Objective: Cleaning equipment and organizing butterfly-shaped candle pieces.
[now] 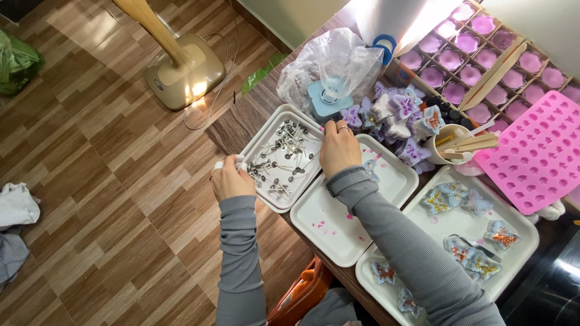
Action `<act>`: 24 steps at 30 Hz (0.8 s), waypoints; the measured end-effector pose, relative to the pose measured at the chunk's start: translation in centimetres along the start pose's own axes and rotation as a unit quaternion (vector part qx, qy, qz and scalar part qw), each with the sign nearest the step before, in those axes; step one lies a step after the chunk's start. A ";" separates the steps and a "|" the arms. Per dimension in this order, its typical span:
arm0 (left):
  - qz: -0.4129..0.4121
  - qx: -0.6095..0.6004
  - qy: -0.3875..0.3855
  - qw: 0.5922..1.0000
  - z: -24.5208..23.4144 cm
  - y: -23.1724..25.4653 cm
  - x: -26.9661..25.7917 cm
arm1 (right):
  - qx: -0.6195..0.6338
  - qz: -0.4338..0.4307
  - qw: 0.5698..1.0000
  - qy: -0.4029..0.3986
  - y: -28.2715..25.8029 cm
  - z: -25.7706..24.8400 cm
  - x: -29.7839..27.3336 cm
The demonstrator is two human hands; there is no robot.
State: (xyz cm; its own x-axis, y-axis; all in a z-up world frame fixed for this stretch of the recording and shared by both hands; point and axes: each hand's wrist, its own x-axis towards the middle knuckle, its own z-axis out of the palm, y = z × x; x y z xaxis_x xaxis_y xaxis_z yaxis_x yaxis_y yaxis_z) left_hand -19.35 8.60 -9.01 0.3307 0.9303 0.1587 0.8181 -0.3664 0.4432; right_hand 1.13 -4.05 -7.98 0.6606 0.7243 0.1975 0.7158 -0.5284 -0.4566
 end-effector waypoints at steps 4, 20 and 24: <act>-0.019 -0.014 -0.055 0.998 -0.7 -0.2 1.2 | 0.021 0.003 1.000 -0.001 0.3 -0.6 0.3; 0.017 -0.212 -0.207 0.955 -2.2 -2.5 3.0 | 0.139 0.063 0.988 0.003 0.1 -3.3 0.2; -0.013 -0.339 -0.275 0.900 -4.6 -0.8 2.3 | 0.230 0.080 0.970 0.010 0.1 -6.1 -0.5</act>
